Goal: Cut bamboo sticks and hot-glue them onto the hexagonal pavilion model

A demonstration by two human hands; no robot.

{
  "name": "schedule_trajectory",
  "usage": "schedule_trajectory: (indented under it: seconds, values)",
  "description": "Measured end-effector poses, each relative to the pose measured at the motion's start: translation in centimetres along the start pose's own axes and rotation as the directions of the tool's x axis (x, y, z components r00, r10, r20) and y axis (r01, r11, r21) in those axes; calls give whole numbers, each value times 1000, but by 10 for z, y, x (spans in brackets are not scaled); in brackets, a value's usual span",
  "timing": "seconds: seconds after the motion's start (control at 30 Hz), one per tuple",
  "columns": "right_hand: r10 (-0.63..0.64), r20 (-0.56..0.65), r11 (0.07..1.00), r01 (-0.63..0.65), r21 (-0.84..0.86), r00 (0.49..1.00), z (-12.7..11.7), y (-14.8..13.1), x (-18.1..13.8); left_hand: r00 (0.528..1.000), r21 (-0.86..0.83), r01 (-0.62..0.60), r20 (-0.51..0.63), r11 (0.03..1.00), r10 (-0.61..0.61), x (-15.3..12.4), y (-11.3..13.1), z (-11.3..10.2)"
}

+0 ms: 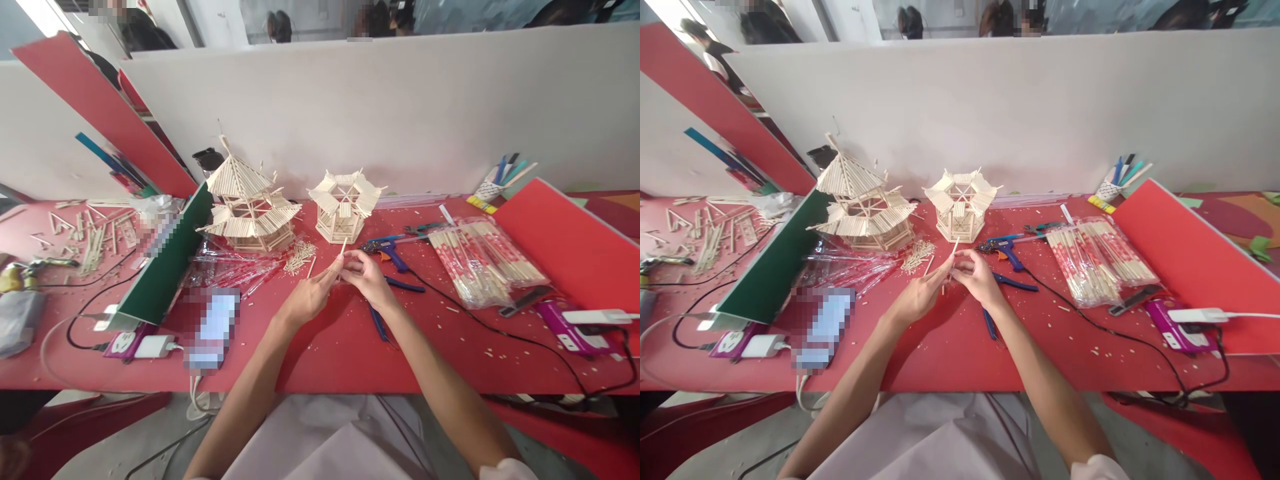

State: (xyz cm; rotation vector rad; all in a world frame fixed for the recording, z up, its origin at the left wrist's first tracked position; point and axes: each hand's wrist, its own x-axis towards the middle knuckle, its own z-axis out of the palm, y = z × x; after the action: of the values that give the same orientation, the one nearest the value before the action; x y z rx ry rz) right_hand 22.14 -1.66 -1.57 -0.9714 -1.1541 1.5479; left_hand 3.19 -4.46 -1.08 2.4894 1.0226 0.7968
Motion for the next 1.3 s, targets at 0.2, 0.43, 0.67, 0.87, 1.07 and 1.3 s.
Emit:
schedule_trajectory:
  seconds: [0.2, 0.43, 0.67, 0.87, 1.07, 1.3]
  values:
    - [-28, 80, 996, 34, -77, 996, 1, 1, -1, 999, 92, 54, 2, 994, -54, -1, -6, -7]
    - [-26, 64, 991, 34, -133, 998, 2, -2, -3, 968, 298, 233, 23, 926, -251, -26, 19, -45]
    - [-45, 58, 987, 53, -150, 997, 0, -3, -3, 777, 556, 589, -189, 586, -600, -115, 2, -121]
    - [-36, 47, 990, 42, -137, 998, -3, -2, -2, 738, 588, 617, -203, 523, -643, -135, -18, -130]
    - [-25, 24, 992, 27, -124, 999, -6, -2, -1, 755, 623, 585, -185, 519, -629, -140, -24, -121]
    - [-40, 31, 991, 44, -130, 999, -8, -3, -1, 764, 615, 578, -175, 536, -622, -150, -19, -131]
